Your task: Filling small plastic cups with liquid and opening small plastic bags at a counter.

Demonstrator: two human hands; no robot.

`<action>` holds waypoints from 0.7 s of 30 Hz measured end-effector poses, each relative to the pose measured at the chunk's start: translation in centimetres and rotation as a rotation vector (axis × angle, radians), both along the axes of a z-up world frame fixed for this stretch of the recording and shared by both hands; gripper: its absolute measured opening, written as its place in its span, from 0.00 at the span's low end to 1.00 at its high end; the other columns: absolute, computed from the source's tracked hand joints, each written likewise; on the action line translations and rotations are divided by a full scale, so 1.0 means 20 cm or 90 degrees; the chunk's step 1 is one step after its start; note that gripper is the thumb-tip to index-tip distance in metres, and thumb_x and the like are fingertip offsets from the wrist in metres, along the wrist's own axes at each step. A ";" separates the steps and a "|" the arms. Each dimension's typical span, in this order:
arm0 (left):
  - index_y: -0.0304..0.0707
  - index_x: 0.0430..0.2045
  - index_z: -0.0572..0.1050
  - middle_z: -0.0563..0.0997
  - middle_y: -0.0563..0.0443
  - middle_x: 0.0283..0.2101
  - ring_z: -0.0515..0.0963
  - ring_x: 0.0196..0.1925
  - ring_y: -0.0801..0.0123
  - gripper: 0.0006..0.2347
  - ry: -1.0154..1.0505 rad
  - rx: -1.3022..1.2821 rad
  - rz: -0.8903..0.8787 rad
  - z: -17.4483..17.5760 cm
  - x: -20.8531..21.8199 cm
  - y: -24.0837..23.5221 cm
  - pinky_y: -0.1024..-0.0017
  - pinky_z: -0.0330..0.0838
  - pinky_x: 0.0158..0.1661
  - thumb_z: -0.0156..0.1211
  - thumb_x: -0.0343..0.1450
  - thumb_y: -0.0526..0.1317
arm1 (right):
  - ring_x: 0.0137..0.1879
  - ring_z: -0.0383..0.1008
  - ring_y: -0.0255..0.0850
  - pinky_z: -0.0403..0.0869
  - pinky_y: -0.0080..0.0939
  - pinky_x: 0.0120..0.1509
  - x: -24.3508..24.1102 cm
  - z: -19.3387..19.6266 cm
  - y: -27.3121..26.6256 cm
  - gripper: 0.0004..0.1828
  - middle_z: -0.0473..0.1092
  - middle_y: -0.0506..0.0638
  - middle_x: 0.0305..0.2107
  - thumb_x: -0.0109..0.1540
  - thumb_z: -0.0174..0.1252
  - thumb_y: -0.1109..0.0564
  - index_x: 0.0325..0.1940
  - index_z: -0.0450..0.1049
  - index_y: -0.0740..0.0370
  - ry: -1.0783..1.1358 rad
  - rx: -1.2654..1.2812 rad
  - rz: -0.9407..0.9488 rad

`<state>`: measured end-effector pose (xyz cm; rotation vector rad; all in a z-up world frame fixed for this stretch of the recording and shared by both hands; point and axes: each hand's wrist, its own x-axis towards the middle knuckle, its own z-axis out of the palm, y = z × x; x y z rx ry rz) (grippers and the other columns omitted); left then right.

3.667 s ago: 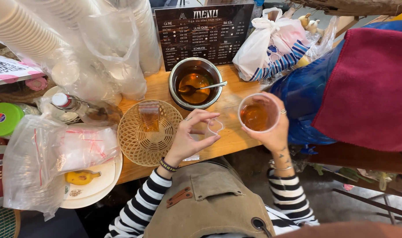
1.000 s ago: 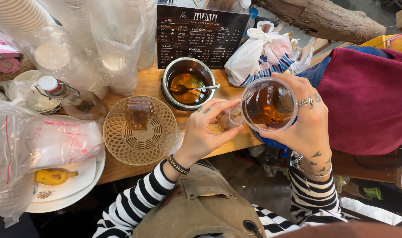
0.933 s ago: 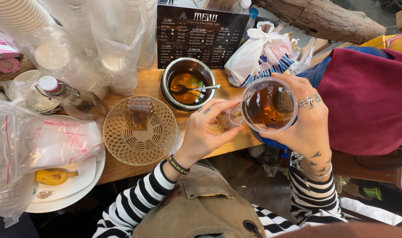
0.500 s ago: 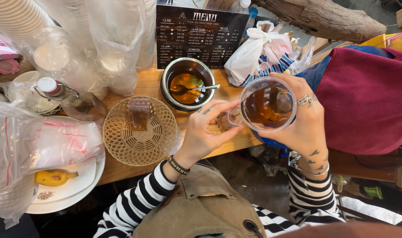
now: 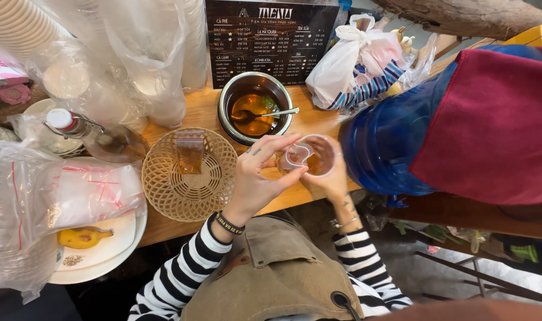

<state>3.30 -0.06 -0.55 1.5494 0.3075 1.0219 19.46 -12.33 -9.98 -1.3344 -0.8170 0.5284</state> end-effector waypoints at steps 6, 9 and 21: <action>0.45 0.47 0.77 0.81 0.54 0.40 0.81 0.39 0.73 0.21 0.021 0.018 0.022 -0.03 0.00 -0.01 0.74 0.80 0.34 0.73 0.59 0.34 | 0.61 0.65 0.44 0.67 0.46 0.68 -0.01 -0.33 0.00 0.60 0.63 0.56 0.55 0.34 0.80 0.66 0.65 0.54 0.61 0.103 0.045 -0.009; 0.45 0.47 0.77 0.81 0.55 0.40 0.80 0.39 0.74 0.21 0.014 0.015 0.035 -0.04 0.01 -0.01 0.76 0.80 0.35 0.73 0.59 0.34 | 0.67 0.58 0.47 0.58 0.52 0.73 0.03 -0.37 -0.05 0.69 0.59 0.58 0.60 0.35 0.79 0.65 0.72 0.44 0.63 0.047 0.027 0.072; 0.42 0.44 0.78 0.82 0.54 0.42 0.82 0.45 0.65 0.20 -0.031 0.111 0.184 -0.03 0.05 -0.07 0.70 0.77 0.44 0.75 0.58 0.35 | 0.58 0.68 0.49 0.70 0.46 0.63 -0.23 0.78 0.03 0.14 0.65 0.54 0.54 0.54 0.69 0.52 0.42 0.78 0.52 -0.657 -0.140 -0.066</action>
